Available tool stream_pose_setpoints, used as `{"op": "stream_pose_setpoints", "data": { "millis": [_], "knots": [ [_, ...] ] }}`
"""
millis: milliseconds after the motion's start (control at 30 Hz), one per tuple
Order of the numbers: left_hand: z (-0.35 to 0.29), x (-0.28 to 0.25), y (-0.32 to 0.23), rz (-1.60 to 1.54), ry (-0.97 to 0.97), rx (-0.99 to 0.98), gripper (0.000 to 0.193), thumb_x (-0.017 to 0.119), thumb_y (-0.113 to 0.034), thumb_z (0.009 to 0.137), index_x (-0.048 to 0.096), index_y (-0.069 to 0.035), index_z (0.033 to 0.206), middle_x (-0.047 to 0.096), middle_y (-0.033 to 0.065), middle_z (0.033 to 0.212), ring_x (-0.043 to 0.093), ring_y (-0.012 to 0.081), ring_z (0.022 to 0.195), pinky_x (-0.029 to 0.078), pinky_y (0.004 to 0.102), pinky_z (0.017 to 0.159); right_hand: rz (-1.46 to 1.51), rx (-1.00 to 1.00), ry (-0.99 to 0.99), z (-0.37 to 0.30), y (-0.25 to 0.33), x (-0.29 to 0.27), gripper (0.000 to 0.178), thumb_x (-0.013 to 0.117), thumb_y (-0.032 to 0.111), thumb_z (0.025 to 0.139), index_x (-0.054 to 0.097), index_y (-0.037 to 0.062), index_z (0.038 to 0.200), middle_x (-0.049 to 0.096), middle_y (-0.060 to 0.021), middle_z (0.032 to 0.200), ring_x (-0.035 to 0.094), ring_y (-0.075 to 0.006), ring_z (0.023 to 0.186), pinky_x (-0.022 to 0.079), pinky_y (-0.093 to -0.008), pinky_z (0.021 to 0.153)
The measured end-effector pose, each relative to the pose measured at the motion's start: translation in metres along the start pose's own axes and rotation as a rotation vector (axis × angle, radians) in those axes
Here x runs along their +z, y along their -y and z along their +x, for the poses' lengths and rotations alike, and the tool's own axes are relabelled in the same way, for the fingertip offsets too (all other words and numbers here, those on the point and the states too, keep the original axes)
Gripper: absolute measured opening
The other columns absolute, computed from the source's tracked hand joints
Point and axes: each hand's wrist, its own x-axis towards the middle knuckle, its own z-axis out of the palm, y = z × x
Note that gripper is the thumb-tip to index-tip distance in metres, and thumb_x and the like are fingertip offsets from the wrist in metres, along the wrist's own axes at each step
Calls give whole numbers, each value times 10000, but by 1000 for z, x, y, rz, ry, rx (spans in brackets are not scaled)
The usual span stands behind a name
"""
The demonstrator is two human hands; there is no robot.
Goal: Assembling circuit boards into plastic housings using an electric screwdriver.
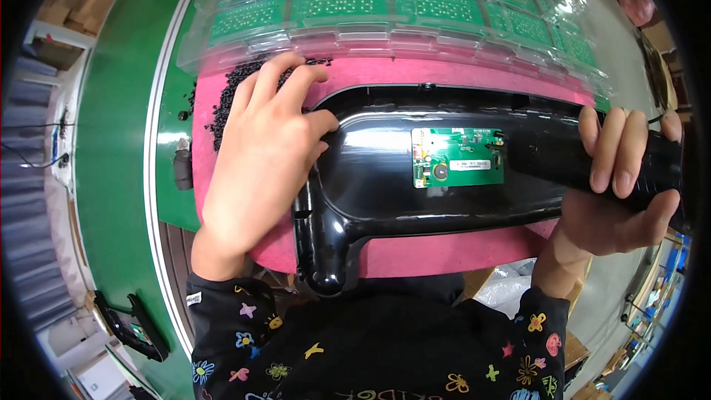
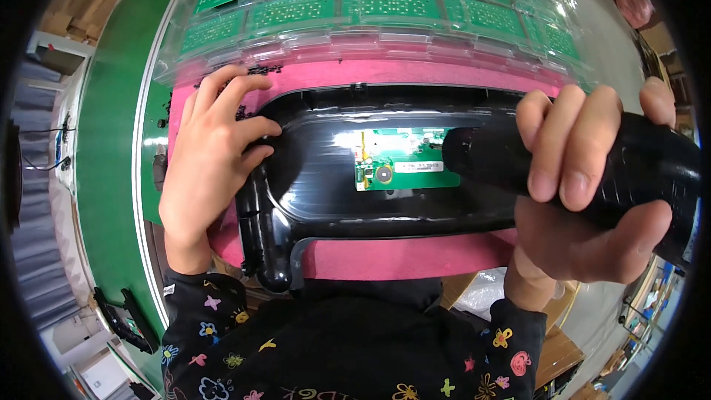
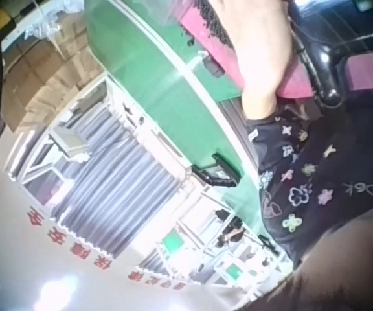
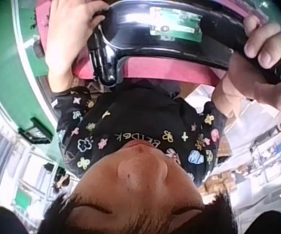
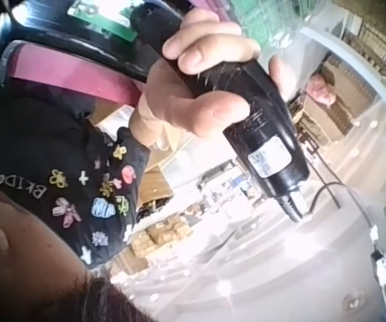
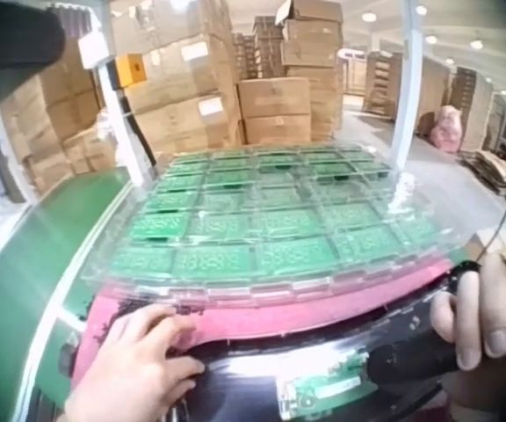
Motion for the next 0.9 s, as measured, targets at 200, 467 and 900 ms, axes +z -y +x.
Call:
{"op": "stream_pose_setpoints", "data": {
  "millis": [200,467,900],
  "knots": [
    [-2,2,-15,166,-58,-47,89,618,-74,671,654,6,689,593,142,1190,498,340,1242,405,440,1034,-87,-3,-2,1,0,-2,548,638,447,892,462,96,1274,450,56,704,405,-80,607,325,-295,718],
    [3,-1,-25,70,-53,13,190,729,-3,683,611,-24,830,568,83,1254,474,324,1267,394,451,1032,-286,47,17,3,1,0,569,595,453,914,481,56,1306,453,30,686,411,-98,579,339,-298,663],
    [12,21,-33,-496,-117,349,176,770,-45,713,686,-20,866,702,61,1041,613,280,1027,479,378,829,-340,55,64,4,-6,-1,486,601,395,918,485,57,1247,473,10,676,429,-108,557,346,-303,637]
  ]
}}
